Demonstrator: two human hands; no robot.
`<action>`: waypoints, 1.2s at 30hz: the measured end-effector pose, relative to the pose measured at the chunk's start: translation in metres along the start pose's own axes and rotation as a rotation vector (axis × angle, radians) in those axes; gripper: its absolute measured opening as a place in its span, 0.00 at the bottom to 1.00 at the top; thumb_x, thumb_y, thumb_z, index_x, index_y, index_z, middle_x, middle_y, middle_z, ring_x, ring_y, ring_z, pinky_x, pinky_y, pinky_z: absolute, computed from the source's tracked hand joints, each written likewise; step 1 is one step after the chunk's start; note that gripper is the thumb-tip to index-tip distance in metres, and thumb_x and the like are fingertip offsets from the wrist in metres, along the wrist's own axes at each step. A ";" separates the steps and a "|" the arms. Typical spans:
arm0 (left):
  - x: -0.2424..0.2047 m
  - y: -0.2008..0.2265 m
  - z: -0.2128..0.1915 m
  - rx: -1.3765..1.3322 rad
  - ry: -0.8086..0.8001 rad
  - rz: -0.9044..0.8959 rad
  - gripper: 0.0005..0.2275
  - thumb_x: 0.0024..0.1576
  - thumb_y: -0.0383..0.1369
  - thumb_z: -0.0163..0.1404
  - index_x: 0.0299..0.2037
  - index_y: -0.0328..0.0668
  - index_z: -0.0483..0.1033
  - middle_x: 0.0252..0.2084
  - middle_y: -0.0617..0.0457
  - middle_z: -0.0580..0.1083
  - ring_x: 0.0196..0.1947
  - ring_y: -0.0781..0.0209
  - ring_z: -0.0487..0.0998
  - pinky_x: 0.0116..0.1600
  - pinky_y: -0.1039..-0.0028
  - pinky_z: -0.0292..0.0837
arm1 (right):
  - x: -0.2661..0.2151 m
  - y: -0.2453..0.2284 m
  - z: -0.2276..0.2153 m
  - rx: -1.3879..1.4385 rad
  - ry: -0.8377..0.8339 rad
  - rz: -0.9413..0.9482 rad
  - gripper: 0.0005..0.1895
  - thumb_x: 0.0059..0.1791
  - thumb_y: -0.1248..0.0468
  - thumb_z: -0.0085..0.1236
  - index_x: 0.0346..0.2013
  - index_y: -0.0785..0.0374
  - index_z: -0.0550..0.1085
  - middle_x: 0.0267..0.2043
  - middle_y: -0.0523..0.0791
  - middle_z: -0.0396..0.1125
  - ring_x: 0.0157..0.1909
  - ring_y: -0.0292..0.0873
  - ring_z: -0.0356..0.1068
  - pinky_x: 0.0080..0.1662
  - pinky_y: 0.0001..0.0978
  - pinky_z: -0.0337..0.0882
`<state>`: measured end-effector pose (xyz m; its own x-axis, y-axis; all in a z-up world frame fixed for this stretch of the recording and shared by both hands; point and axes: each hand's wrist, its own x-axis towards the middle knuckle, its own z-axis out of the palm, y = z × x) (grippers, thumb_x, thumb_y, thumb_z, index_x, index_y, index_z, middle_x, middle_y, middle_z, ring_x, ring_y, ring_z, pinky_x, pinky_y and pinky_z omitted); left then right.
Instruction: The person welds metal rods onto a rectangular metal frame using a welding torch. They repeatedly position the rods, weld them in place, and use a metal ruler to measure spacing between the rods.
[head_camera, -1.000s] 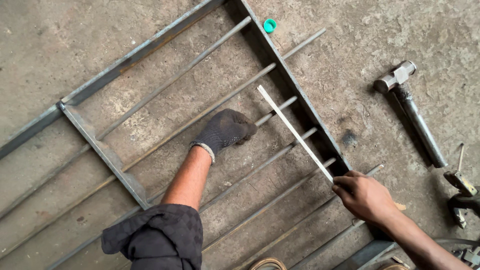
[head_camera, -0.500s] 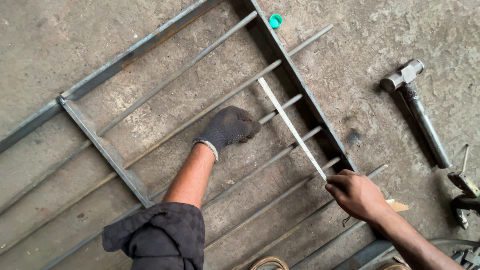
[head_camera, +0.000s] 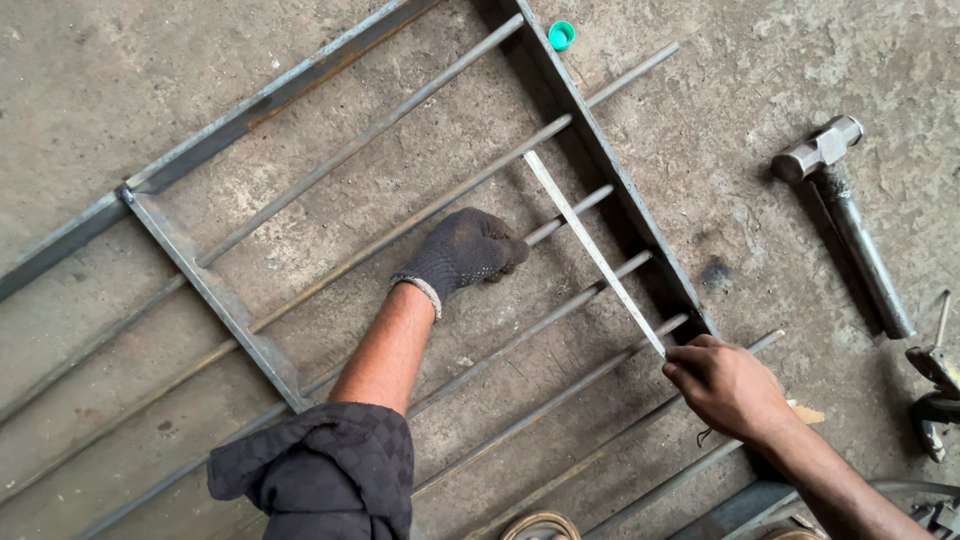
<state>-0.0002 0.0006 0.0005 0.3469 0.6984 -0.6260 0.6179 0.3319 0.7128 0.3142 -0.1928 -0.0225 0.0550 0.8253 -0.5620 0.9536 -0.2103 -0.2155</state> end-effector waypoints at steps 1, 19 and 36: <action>0.000 0.000 0.000 -0.009 0.000 0.001 0.10 0.53 0.38 0.61 0.29 0.38 0.84 0.24 0.51 0.80 0.23 0.67 0.77 0.33 0.72 0.75 | 0.000 0.001 0.000 -0.003 0.005 -0.004 0.19 0.50 0.49 0.52 0.47 0.54 0.81 0.49 0.42 0.74 0.50 0.48 0.76 0.53 0.42 0.76; -0.002 0.000 -0.002 0.022 0.008 0.015 0.09 0.51 0.39 0.61 0.31 0.43 0.85 0.25 0.52 0.81 0.23 0.67 0.79 0.34 0.74 0.76 | -0.032 0.018 0.009 0.132 0.139 -0.174 0.20 0.49 0.52 0.55 0.49 0.60 0.79 0.49 0.46 0.75 0.44 0.50 0.78 0.47 0.42 0.78; -0.003 -0.002 -0.003 0.058 0.020 0.010 0.11 0.51 0.41 0.61 0.31 0.43 0.86 0.25 0.51 0.81 0.24 0.65 0.79 0.37 0.71 0.77 | 0.008 0.107 -0.023 -0.114 0.348 0.139 0.23 0.50 0.53 0.58 0.60 0.50 0.76 0.50 0.48 0.76 0.51 0.51 0.76 0.53 0.44 0.76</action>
<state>-0.0048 -0.0002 0.0020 0.3393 0.7145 -0.6118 0.6547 0.2876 0.6990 0.4240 -0.1965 -0.0314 0.2645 0.9255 -0.2711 0.9556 -0.2893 -0.0553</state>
